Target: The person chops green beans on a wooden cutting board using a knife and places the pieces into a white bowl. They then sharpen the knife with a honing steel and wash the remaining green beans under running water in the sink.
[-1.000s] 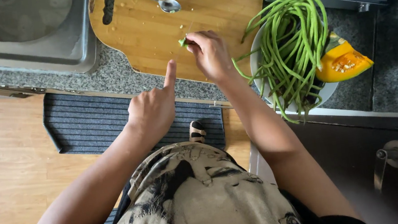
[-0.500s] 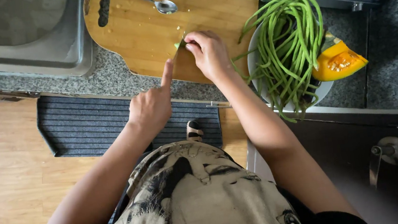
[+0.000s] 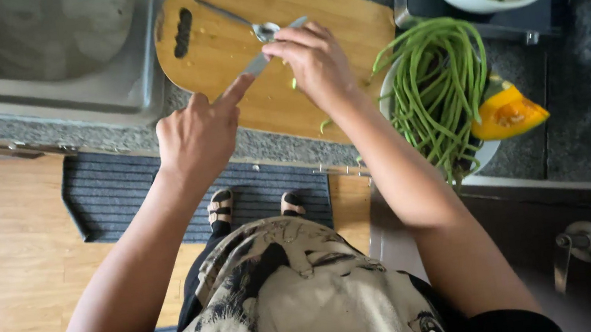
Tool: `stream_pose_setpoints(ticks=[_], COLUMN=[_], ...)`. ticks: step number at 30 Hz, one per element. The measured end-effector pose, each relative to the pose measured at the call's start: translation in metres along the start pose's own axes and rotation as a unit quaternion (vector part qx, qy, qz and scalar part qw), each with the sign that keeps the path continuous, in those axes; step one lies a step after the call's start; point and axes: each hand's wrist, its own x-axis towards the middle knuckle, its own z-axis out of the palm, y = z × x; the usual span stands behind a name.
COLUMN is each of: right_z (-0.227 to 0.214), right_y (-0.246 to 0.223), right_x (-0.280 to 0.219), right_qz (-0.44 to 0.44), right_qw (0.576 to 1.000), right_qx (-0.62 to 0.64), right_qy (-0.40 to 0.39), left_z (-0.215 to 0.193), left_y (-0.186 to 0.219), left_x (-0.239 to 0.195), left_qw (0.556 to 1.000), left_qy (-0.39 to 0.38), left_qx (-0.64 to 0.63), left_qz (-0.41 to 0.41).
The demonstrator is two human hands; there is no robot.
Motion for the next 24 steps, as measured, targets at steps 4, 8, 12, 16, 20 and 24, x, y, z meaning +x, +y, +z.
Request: stream_pose_setpoints(ticks=[4,8,12,16,20,24], right_z=[0.015,0.039,0.086,0.105,0.044,-0.033], right_y=[0.018,0.038,0.063,0.086,0.065,0.032], right_x=[0.034,0.069,0.099,0.112,0.097,0.036], right_qz=[-0.008,0.031,0.073,0.091,0.104,0.333], right_qw=[1.000,0.999,0.997,0.994,0.992,0.913], right_qx=[-0.022,0.020,-0.008,0.006,0.025,0.039], right_qy=[0.013,-0.003,-0.027,-0.053,-0.063,-0.233], left_z=[-0.002,-0.011,-0.003,-0.006,0.003,-0.008], left_y=[-0.024,-0.050,-0.070,-0.075,-0.072,-0.053], left_x=[0.012,0.017,0.010,0.009,0.007,0.004], left_qw=[0.999,0.986,0.977,0.963,0.962,0.912], left_qy=[0.008,-0.060,-0.073,-0.115,-0.079,-0.106], left_qx=[0.014,-0.049,-0.082,-0.120,-0.205,-0.386], left_qz=[-0.048,-0.149,-0.185,-0.213,-0.165,-0.092])
